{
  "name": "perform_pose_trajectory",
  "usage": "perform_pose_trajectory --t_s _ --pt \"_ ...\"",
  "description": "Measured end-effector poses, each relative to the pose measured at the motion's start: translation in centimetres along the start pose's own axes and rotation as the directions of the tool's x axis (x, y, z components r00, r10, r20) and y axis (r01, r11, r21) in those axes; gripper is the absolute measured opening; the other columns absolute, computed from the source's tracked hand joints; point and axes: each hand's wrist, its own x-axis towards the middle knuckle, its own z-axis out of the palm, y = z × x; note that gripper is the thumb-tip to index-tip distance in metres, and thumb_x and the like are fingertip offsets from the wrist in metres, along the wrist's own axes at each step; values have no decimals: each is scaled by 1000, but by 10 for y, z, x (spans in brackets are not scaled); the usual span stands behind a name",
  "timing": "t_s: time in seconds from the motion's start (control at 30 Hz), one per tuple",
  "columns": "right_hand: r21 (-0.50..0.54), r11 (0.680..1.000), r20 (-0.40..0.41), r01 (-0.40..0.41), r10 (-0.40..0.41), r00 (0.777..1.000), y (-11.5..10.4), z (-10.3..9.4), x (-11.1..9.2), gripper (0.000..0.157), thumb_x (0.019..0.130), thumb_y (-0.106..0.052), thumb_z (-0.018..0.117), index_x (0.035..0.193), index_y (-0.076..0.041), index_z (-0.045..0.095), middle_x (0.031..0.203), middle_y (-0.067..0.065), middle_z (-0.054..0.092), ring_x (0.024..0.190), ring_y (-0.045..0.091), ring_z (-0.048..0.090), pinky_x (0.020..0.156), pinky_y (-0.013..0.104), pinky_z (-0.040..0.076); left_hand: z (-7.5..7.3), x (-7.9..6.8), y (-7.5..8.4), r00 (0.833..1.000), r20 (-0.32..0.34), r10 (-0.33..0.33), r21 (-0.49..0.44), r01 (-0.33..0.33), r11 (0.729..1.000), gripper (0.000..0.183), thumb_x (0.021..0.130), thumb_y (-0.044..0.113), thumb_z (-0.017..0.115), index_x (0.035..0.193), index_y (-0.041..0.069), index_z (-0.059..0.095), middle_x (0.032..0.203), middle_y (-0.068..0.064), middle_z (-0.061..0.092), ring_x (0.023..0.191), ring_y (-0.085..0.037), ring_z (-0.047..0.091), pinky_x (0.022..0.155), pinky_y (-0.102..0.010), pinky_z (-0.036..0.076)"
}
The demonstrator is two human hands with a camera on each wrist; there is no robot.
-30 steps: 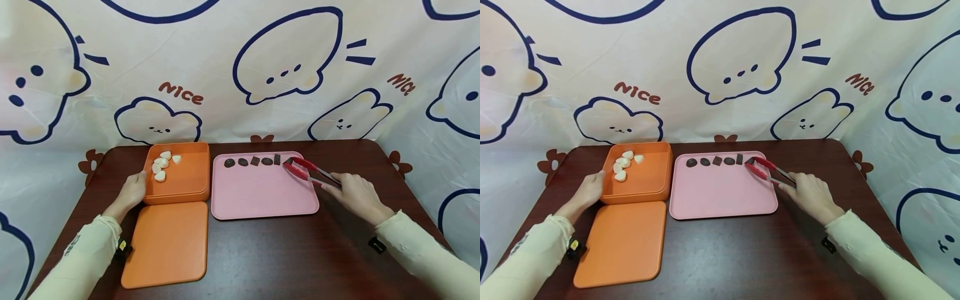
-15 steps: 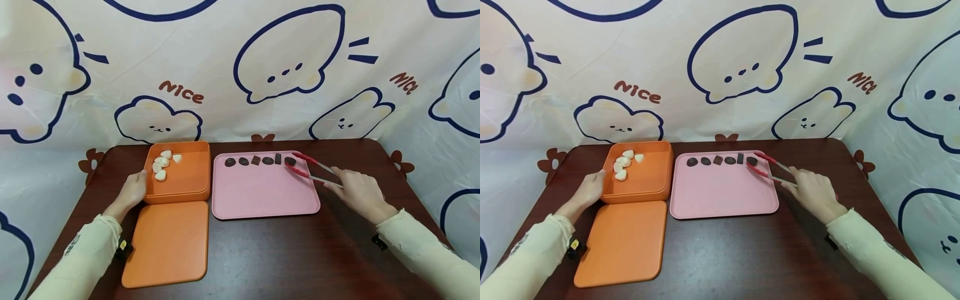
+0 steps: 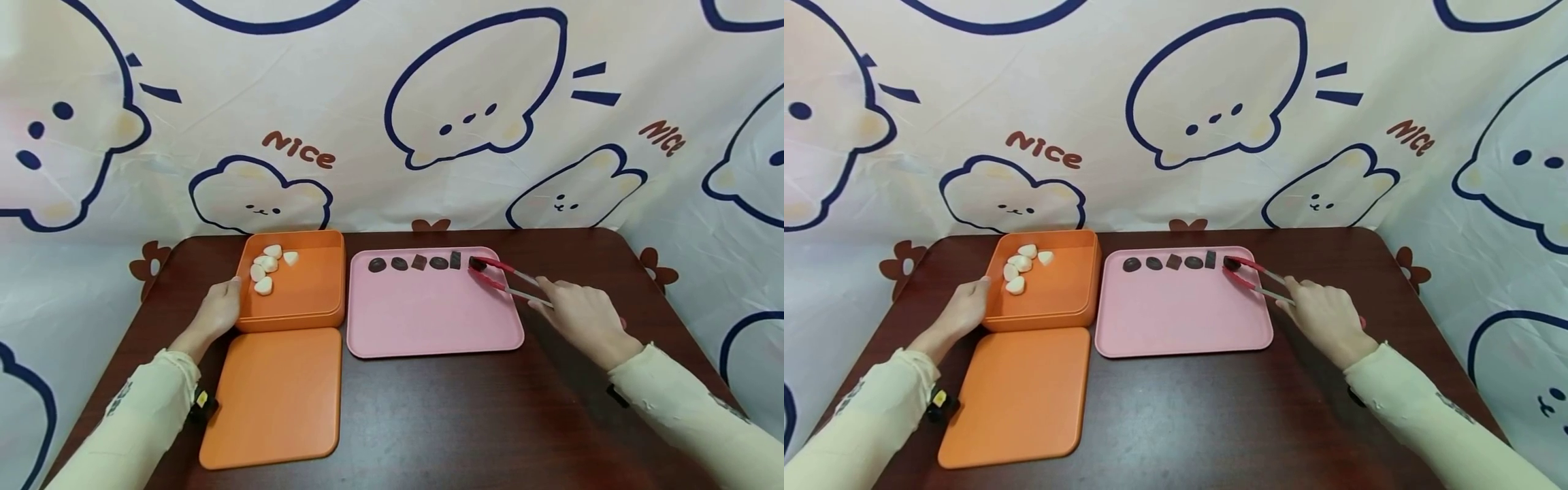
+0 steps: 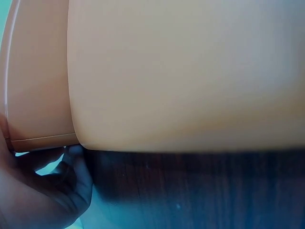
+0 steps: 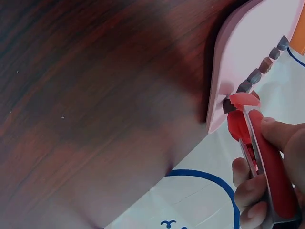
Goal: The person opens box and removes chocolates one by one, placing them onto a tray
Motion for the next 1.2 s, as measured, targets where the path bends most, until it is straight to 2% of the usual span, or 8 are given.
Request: perform_pose_trajectory --t_s 0.1,0.2,0.33,0.43,0.57,0.67,0.87,1.2 --pt "65 998 26 -27 25 999 2 2 1 37 93 -31 74 116 -3 68 65 5 60 51 16 45 42 33 41 0 0 0 1000 6 -8 0 8 1000 75 108 40 0 152 -15 25 153 -40 31 140 -51 35 112 -65 33" --pt "223 970 103 -99 77 992 5 2 3 43 98 -35 67 125 -1 67 65 4 58 52 15 46 43 31 39 0 0 1 1000 10 -15 1 15 1000 74 108 40 0 153 -15 24 153 -40 30 141 -51 34 113 -65 31" --pt "453 868 229 -203 106 968 13 4 5 46 103 -35 59 128 3 66 65 4 56 50 12 43 44 28 36 0 1 3 999 21 -27 7 26 1000 74 108 41 -1 154 -14 20 156 -39 25 145 -52 29 115 -66 28" --pt "551 799 295 -240 83 952 20 7 8 44 105 -32 56 124 5 67 70 9 62 49 9 42 44 26 35 -1 1 4 999 25 -33 12 32 999 73 108 40 -1 155 -13 19 157 -39 25 145 -52 27 115 -66 28" --pt "601 754 339 -266 61 939 24 10 11 43 107 -33 52 116 5 69 73 10 62 47 9 43 43 26 36 -2 1 3 999 22 -28 11 28 1000 73 109 39 0 154 -13 20 156 -39 26 144 -51 29 115 -66 28" --pt "580 767 339 -275 80 937 24 10 13 46 107 -35 51 116 6 69 73 11 63 48 10 43 44 27 36 -2 0 3 999 24 -27 12 26 1000 73 109 39 -1 154 -14 20 156 -39 26 144 -52 30 115 -66 29" --pt "506 814 318 -286 132 939 22 7 12 53 106 -38 52 128 8 63 78 13 66 51 12 40 44 27 34 -1 2 4 999 38 -37 19 36 999 73 108 40 -1 155 -13 17 157 -39 23 146 -53 26 116 -66 27" --pt "506 817 271 -276 153 950 19 2 12 58 105 -42 54 135 7 59 62 1 47 49 11 40 44 26 34 -1 0 4 998 44 -34 4 34 999 74 108 42 -2 155 -13 16 158 -39 22 146 -53 25 116 -67 26"
